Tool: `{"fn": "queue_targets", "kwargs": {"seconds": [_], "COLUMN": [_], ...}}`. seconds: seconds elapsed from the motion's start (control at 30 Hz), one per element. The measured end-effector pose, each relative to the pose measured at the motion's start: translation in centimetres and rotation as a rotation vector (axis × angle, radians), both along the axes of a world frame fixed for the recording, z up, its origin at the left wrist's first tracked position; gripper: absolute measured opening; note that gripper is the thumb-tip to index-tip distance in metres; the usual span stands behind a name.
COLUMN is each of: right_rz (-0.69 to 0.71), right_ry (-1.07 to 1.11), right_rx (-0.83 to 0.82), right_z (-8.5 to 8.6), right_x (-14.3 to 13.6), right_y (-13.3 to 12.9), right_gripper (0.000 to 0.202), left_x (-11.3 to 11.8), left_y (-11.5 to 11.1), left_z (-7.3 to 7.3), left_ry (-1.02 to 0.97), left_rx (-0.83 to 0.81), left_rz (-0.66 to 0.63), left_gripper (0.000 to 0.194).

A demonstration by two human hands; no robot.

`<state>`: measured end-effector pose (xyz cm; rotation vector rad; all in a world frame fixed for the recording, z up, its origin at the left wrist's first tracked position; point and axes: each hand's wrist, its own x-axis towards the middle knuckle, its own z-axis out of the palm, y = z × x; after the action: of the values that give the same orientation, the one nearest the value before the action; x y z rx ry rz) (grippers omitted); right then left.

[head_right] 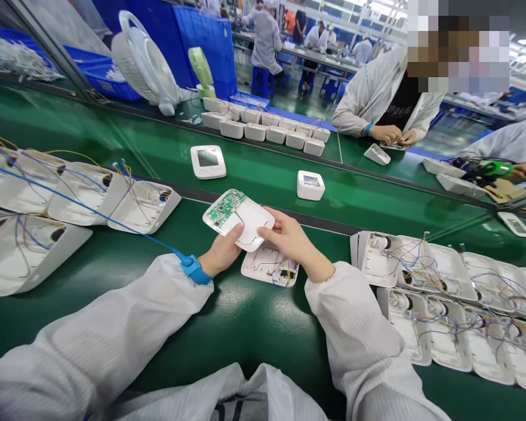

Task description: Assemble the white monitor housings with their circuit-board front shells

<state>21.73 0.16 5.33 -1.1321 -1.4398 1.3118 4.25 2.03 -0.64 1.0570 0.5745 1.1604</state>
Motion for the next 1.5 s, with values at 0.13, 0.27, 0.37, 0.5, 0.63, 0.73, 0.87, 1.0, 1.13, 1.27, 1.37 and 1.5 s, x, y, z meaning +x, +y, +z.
{"fn": "queue_targets", "kwargs": {"seconds": [0.13, 0.27, 0.37, 0.5, 0.63, 0.73, 0.87, 1.0, 1.13, 1.27, 1.37, 1.5], "right_rz": [-0.150, -0.062, 0.195, -0.004, 0.037, 0.142, -0.032, -0.222, -0.302, -0.350, -0.367, -0.317], "right_ry": [-0.646, -1.142, -1.003, -0.751, -0.374, -0.129, -0.013, -0.139, -0.381, -0.511, -0.524, -0.483], "right_rx": [0.125, -0.109, -0.082, 0.117, -0.056, -0.256, -0.235, -0.021, 0.125, 0.168, 0.198, 0.234], "right_z": [2.4, 6.0, 6.7, 4.8, 3.3, 3.2, 2.8, 1.1, -0.5, -0.9, -0.8, -0.6], "right_x": [1.5, 3.7, 3.3, 1.2, 0.6, 0.7, 0.6, 0.8, 1.1, 0.8, 0.7, 0.7], "right_y": [-1.1, -2.4, -3.1, -2.7, -2.1, -2.1, -2.0, -1.1, -0.5, -0.3, -0.4, -0.6], "right_gripper": [0.039, 0.069, 0.059, 0.033, 0.026, 0.027, 0.031, 0.026, 0.019, 0.016, 0.016, 0.018], "left_x": [0.3, -0.1, 0.1, 0.8, 0.8, 0.4, 0.4, 0.4, 0.1, 0.0, 0.0, 0.0], "left_y": [-1.1, -0.8, -0.7, -1.0, -1.3, -1.5, -1.9, -2.3, -2.5, -2.7, -2.6, -2.3], "left_z": [1.6, 2.5, 2.3, 1.6, 0.9, 0.7, 0.9, 1.1, 1.1, 1.0, 0.9, 0.9], "left_ry": [-0.292, -0.351, -0.349, -0.315, -0.190, -0.129, -0.104, -0.108, -0.163, -0.131, -0.104, -0.154], "left_rx": [-0.287, -0.336, -0.336, -0.300, -0.227, -0.213, -0.179, -0.108, -0.140, -0.157, -0.156, -0.217], "left_rz": [-0.112, -0.134, -0.168, -0.218, -0.209, -0.203, -0.180, -0.172, -0.236, -0.272, -0.234, -0.212], "left_gripper": [0.058, 0.061, 0.059, 0.054, 0.053, 0.053, 0.050, 0.056, 0.057, 0.049, 0.047, 0.052]}}
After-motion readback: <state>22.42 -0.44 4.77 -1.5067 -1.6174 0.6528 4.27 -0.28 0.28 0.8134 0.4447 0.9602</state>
